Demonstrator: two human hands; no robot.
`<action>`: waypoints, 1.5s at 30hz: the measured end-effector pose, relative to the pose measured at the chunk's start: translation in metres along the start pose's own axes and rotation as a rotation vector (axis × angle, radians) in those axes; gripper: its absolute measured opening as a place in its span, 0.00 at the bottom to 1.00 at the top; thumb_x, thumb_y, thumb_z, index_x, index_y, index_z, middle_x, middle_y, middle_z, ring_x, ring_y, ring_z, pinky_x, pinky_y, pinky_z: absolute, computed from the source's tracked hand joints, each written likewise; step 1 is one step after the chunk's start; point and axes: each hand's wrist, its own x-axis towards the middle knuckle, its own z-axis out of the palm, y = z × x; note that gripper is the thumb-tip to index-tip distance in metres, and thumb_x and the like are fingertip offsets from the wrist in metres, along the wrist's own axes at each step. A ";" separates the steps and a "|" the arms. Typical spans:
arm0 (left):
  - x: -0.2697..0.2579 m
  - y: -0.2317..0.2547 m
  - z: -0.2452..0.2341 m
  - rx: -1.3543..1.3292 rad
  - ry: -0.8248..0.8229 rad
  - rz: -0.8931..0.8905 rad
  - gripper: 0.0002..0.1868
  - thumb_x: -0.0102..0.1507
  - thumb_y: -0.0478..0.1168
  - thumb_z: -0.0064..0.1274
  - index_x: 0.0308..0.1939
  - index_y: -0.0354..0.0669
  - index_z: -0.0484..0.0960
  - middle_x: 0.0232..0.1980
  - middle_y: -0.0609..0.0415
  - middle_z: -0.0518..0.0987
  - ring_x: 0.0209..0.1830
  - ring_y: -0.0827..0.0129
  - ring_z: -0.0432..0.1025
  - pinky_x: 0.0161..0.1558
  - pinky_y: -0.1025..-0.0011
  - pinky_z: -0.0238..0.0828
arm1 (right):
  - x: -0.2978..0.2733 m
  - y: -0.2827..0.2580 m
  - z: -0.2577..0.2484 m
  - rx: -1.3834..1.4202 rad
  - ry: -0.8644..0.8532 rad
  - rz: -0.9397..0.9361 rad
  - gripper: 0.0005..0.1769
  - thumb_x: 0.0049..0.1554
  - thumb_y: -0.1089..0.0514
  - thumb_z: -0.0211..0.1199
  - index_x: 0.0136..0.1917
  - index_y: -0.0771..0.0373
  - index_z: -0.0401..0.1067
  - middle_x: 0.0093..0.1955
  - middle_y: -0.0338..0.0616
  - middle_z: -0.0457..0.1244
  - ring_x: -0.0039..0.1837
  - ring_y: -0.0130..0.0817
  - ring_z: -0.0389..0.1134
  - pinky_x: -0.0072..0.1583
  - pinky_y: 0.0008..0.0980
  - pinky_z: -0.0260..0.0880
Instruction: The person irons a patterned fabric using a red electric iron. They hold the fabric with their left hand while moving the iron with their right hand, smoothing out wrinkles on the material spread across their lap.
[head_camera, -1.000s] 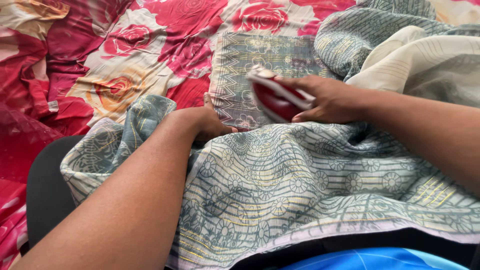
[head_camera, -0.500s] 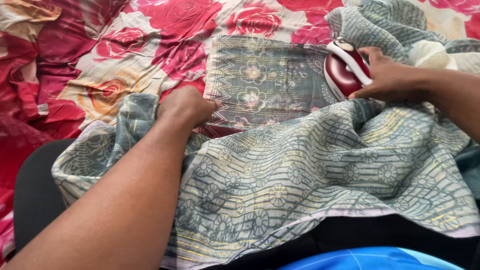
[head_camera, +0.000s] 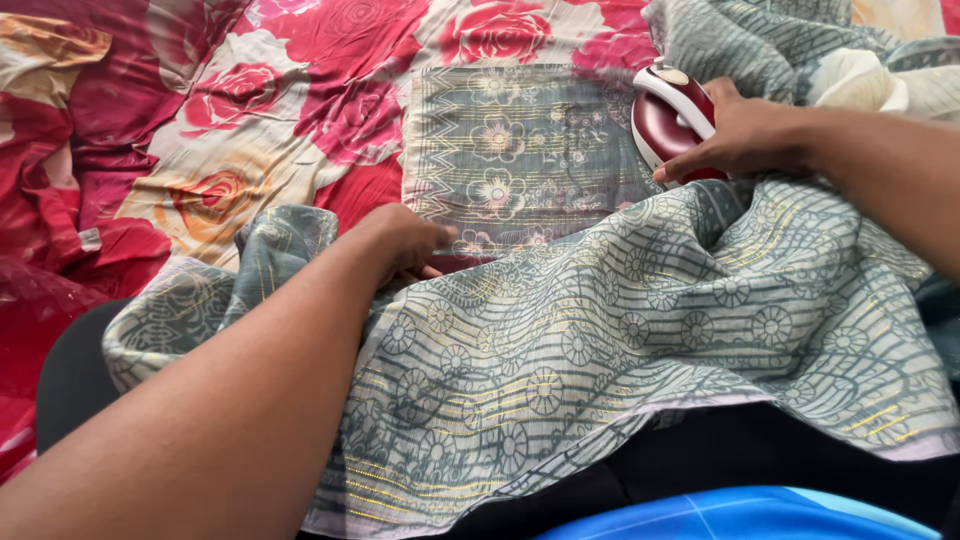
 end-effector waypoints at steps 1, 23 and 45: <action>0.020 -0.001 0.002 0.087 -0.031 -0.006 0.21 0.70 0.55 0.49 0.45 0.40 0.83 0.35 0.52 0.86 0.24 0.68 0.73 0.29 0.64 0.69 | 0.001 -0.001 -0.001 0.018 -0.037 0.051 0.74 0.35 0.34 0.81 0.79 0.70 0.45 0.64 0.69 0.60 0.62 0.61 0.70 0.62 0.51 0.71; -0.175 0.041 0.008 0.244 0.092 0.616 0.30 0.56 0.61 0.55 0.53 0.45 0.87 0.44 0.43 0.91 0.44 0.56 0.84 0.49 0.59 0.79 | -0.055 -0.032 0.018 -0.111 0.359 -0.087 0.67 0.37 0.38 0.81 0.79 0.66 0.52 0.73 0.62 0.47 0.68 0.63 0.60 0.68 0.50 0.63; -0.278 -0.059 0.019 0.621 0.241 1.030 0.15 0.62 0.56 0.59 0.40 0.51 0.84 0.47 0.52 0.81 0.53 0.51 0.73 0.51 0.51 0.66 | -0.169 -0.106 0.010 0.595 -0.730 -0.513 0.27 0.60 0.43 0.65 0.67 0.57 0.76 0.57 0.43 0.67 0.58 0.35 0.71 0.60 0.42 0.76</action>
